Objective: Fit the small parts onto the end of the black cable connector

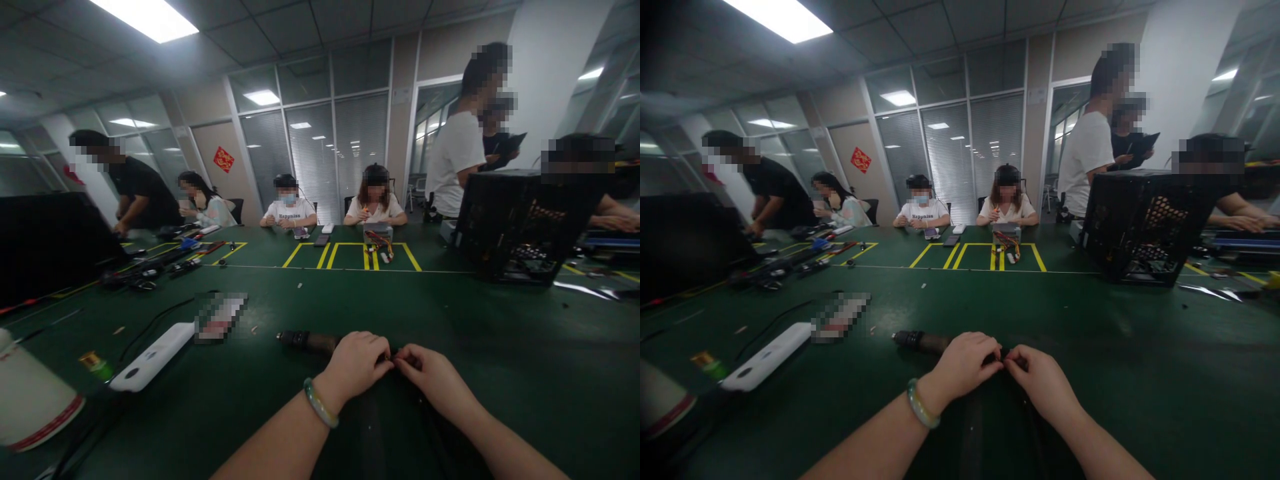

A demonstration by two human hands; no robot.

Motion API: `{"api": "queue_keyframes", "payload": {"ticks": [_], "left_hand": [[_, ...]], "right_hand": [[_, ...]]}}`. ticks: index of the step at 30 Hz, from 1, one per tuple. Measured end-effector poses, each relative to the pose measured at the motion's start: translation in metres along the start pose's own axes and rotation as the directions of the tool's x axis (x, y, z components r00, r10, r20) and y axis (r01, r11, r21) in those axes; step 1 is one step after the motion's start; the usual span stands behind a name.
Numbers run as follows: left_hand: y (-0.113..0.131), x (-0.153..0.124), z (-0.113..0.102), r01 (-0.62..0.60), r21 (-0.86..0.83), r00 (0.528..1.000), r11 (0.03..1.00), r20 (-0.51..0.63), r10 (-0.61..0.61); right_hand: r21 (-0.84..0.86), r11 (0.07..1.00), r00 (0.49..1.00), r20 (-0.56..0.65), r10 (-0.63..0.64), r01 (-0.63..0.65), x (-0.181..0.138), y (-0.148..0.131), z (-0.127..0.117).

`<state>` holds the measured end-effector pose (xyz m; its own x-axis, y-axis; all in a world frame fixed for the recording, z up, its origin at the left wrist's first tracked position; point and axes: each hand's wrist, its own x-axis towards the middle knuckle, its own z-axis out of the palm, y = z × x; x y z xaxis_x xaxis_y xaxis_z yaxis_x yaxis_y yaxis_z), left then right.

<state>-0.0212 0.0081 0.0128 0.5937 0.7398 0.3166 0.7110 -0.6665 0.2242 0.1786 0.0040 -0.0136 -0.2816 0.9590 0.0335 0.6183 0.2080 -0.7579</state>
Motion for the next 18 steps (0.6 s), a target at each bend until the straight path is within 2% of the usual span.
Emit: {"api": "queue_keyframes", "payload": {"ticks": [18], "left_hand": [[0.0014,-0.0004,-0.0038,-0.031,0.003,0.999,1.0,-0.025,0.031]], "right_hand": [[0.014,1.0,1.0,-0.004,-0.026,0.026,-0.0002,-0.0013,-0.0011]]}}
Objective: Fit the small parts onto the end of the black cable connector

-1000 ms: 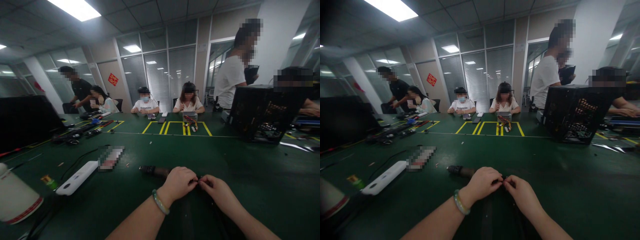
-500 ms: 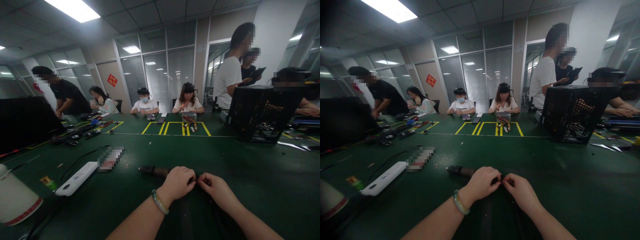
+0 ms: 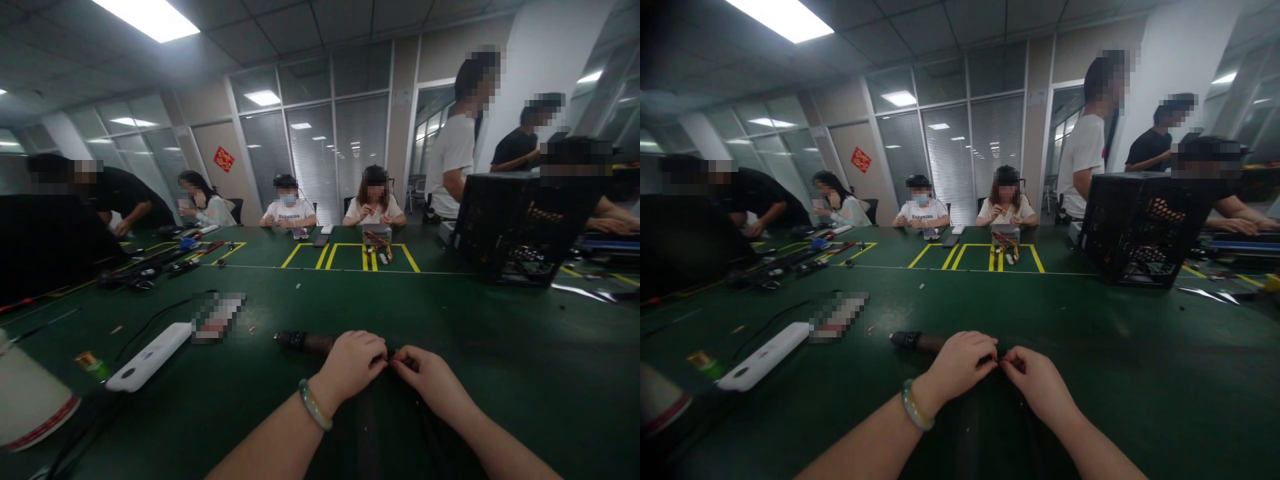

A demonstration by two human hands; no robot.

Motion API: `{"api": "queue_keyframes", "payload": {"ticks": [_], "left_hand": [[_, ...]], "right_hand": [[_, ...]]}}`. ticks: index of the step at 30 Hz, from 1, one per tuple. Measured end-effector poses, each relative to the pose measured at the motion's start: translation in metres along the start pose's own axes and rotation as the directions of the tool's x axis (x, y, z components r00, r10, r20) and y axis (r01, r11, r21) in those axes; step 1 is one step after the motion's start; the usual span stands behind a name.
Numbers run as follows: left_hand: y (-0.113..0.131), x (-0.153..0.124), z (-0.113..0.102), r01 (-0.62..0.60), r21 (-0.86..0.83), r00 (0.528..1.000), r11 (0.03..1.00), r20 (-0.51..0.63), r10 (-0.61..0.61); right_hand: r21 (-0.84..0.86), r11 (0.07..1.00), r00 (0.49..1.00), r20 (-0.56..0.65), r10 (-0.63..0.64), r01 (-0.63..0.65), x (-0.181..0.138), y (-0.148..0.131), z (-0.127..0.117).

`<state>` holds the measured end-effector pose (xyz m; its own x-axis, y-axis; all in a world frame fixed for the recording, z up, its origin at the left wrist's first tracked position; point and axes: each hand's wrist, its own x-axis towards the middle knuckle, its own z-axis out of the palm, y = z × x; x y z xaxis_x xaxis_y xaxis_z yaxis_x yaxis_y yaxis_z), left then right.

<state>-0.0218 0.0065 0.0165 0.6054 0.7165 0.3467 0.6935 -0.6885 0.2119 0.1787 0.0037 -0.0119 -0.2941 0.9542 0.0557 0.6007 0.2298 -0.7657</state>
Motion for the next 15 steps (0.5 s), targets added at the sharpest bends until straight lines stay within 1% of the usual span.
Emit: {"api": "queue_keyframes", "payload": {"ticks": [3,6,10,15], "left_hand": [[0.0018,-0.0002,0.0003,-0.017,0.011,1.0,1.0,-0.005,0.017],[0.0024,-0.0006,0.0002,-0.003,-0.003,0.999,1.0,-0.032,0.003],[0.0015,-0.0006,-0.0018,0.016,-0.004,1.0,1.0,-0.014,-0.016],[0.0022,-0.0006,-0.0035,-0.028,-0.04,1.0,0.999,-0.01,0.028]], "right_hand": [[0.006,1.0,1.0,0.005,0.006,-0.006,-0.0002,-0.0011,-0.0002],[0.014,1.0,1.0,0.012,0.014,-0.014,-0.0007,-0.0013,-0.0013],[0.032,0.999,1.0,0.024,0.015,-0.015,-0.0008,-0.0003,-0.0025],[0.013,1.0,1.0,0.021,0.012,-0.012,0.0003,0.0025,-0.001]]}}
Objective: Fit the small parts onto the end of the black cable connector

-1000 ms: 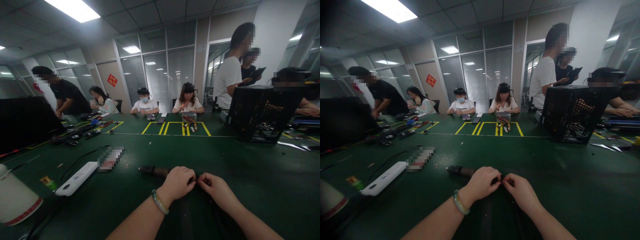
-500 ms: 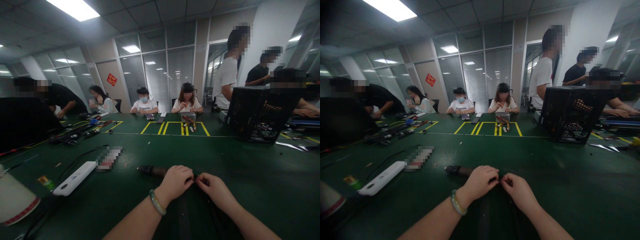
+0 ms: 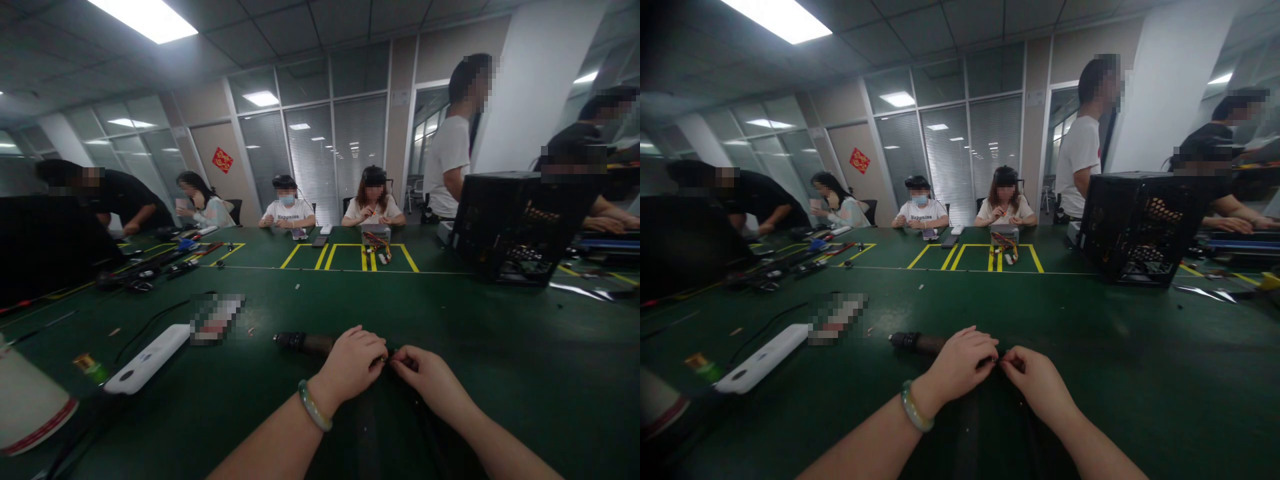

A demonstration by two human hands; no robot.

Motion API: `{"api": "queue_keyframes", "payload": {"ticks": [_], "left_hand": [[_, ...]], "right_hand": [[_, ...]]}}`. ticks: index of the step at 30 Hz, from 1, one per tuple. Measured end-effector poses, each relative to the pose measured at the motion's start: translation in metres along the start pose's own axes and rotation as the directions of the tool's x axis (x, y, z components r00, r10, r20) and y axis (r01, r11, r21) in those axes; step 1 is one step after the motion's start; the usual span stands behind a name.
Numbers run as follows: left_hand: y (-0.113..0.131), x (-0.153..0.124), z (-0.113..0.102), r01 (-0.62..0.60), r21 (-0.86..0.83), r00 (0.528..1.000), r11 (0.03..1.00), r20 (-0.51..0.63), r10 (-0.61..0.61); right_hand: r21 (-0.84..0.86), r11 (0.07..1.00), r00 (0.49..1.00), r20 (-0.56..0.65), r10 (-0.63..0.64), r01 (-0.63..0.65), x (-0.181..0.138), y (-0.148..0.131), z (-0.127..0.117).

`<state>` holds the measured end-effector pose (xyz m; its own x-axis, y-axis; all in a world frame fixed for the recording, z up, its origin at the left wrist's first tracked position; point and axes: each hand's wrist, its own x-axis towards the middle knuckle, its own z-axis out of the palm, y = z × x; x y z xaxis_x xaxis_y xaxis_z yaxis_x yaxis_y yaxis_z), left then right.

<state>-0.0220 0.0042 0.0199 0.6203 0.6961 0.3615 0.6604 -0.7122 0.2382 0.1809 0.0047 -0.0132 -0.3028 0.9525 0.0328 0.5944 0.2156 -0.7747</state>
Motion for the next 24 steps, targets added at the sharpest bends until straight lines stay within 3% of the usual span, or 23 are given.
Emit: {"api": "queue_keyframes", "payload": {"ticks": [6,24], "left_hand": [[-0.0006,-0.0015,0.0019,0.055,-0.008,0.998,0.998,-0.024,-0.055],[-0.0028,0.0003,0.0045,0.061,0.007,0.998,0.998,0.004,-0.062]], "right_hand": [[0.021,1.0,1.0,0.0,0.008,-0.008,-0.0008,0.0017,0.0012],[0.0,1.0,1.0,0.016,0.018,-0.018,-0.0031,-0.0046,-0.0033]]}}
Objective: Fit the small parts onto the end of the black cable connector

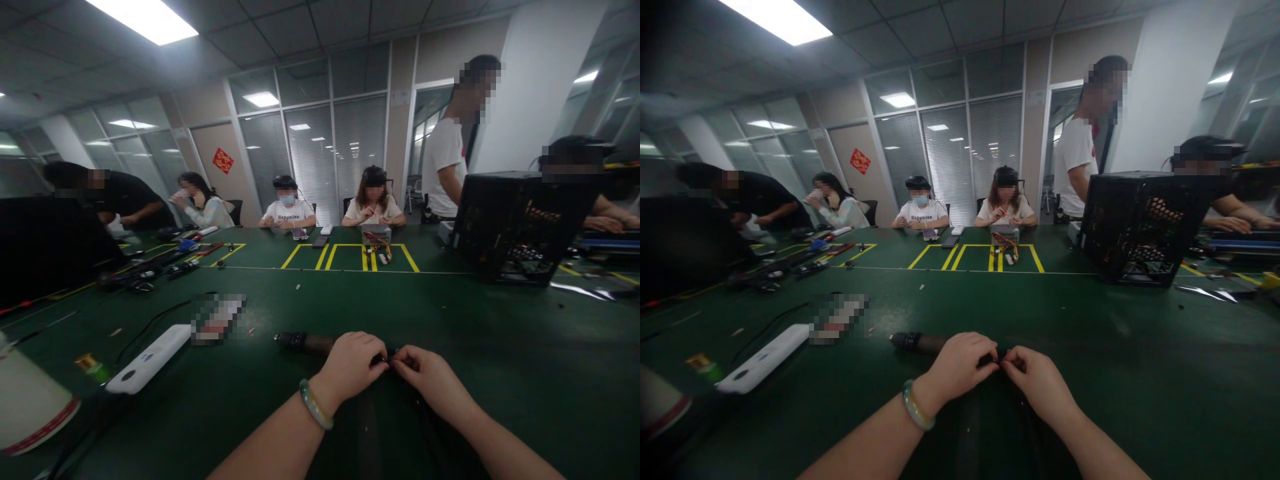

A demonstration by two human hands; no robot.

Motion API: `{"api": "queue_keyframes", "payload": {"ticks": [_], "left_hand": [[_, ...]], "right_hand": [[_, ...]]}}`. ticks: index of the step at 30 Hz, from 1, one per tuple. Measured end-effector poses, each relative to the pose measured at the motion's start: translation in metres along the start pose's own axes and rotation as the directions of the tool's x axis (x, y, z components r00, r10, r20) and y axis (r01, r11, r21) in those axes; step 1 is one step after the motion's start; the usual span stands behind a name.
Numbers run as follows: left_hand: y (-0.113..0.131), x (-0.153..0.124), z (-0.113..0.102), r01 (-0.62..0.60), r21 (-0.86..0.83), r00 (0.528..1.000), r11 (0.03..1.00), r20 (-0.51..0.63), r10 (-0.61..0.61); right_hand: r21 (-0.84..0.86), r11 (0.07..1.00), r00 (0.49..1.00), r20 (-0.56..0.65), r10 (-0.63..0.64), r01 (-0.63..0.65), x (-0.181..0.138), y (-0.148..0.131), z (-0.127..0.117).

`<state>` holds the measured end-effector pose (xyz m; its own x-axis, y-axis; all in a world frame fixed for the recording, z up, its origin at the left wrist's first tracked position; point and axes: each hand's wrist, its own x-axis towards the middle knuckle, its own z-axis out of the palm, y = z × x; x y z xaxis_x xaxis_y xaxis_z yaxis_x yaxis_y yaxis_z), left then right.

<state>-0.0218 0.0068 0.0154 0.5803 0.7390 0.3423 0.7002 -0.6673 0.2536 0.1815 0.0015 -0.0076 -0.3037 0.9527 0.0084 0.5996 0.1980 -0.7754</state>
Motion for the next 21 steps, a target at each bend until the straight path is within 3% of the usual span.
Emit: {"api": "queue_keyframes", "payload": {"ticks": [11,21], "left_hand": [[0.002,-0.001,-0.003,-0.003,0.01,1.0,1.0,0.029,0.002],[-0.006,0.0,0.007,-0.01,-0.022,1.0,1.0,0.002,0.01]], "right_hand": [[0.007,1.0,1.0,-0.01,-0.009,0.009,0.001,0.004,0.001],[0.023,1.0,1.0,-0.019,-0.02,0.021,0.0,0.002,0.002]]}}
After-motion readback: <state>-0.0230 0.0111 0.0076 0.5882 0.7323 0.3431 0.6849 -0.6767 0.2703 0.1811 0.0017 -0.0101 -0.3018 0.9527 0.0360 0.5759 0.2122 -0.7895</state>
